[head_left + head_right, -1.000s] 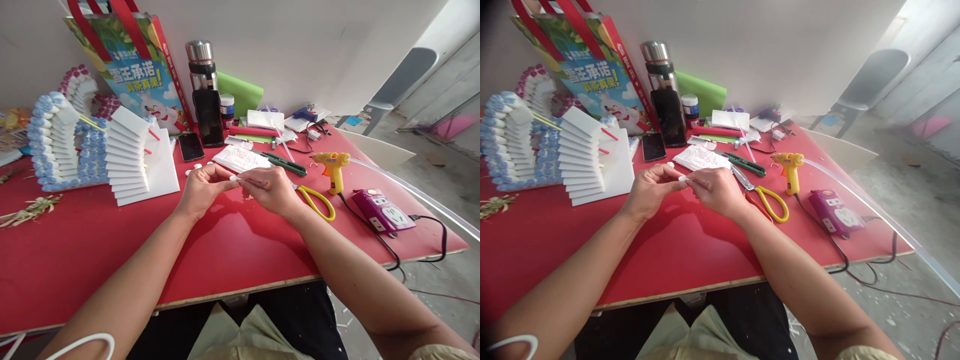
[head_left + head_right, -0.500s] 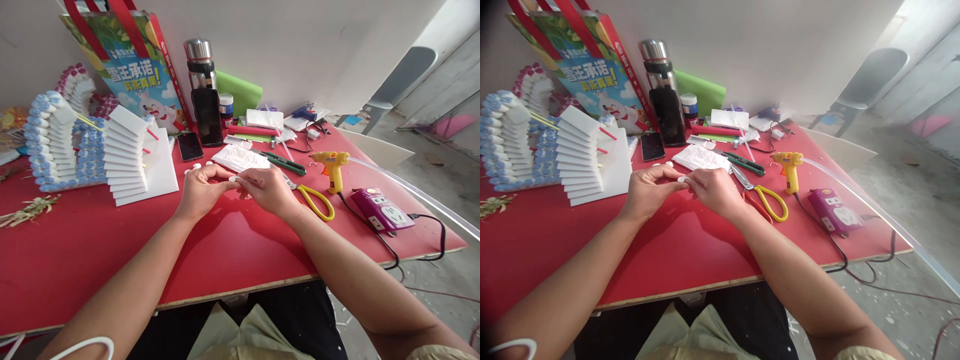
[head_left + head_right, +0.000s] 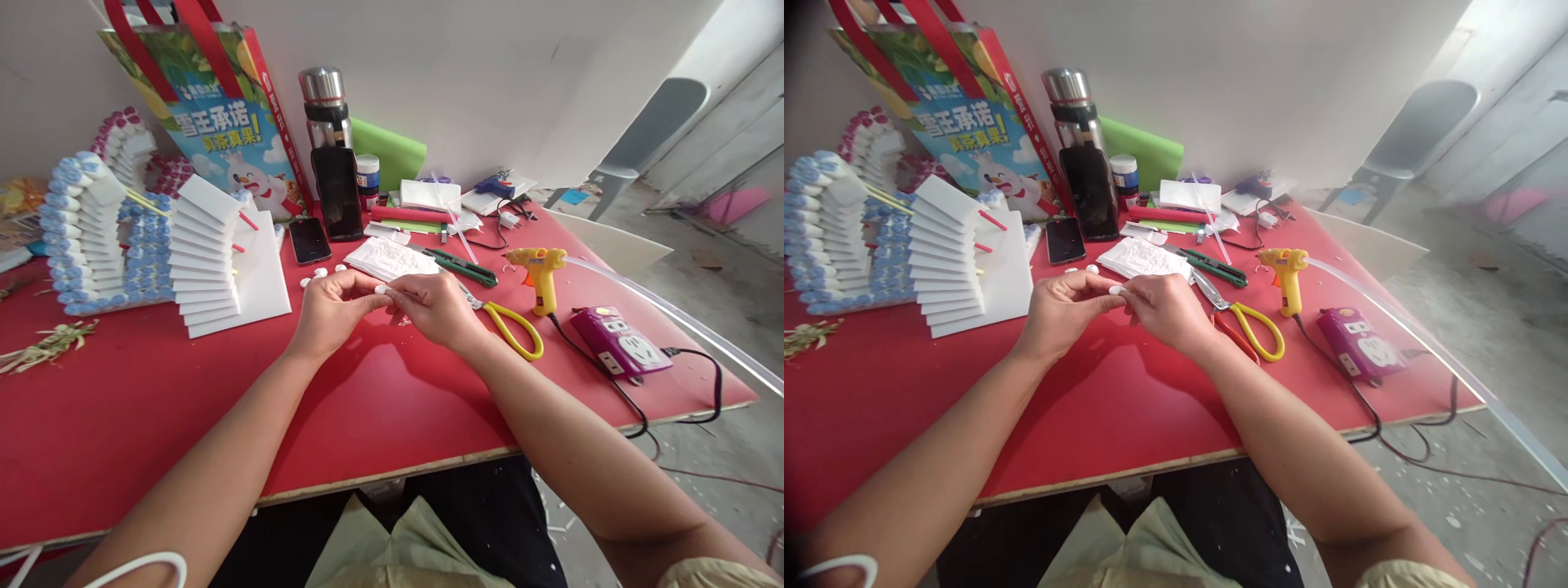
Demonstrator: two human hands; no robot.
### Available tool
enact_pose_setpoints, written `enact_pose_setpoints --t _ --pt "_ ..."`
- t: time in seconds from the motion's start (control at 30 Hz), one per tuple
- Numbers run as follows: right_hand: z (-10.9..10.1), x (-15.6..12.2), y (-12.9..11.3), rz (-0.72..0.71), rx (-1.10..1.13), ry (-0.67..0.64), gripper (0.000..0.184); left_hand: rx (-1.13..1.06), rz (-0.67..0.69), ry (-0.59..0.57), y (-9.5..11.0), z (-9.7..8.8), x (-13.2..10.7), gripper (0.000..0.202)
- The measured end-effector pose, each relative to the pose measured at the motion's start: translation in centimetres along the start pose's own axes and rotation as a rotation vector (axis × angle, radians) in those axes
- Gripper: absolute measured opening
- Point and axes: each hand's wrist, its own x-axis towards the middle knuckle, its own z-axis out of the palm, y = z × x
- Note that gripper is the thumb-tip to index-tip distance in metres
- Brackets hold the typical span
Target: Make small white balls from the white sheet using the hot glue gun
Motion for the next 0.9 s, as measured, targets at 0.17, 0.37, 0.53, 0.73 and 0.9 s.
enact_pose_setpoints --t 0.17,0.37,0.53,0.73,0.9 --pt "-0.1 0.1 0.0 0.071 0.099 -0.013 0.034 -0.008 0.005 -0.088 0.0 -0.5 0.2 0.033" --pt "-0.1 0.1 0.1 0.083 0.104 -0.009 0.032 0.065 0.056 -0.139 -0.1 -0.6 0.2 0.033" --pt "0.1 0.3 0.0 0.218 0.102 0.05 0.03 0.138 0.154 -0.059 0.1 -0.2 0.3 0.027" --pt "0.2 -0.1 -0.4 0.046 -0.096 0.07 0.025 0.148 0.181 -0.009 0.6 0.3 -0.1 0.026" --pt "0.3 -0.3 -0.4 -0.1 -0.267 0.045 0.018 0.13 0.189 0.003 0.7 0.5 -0.3 0.024"
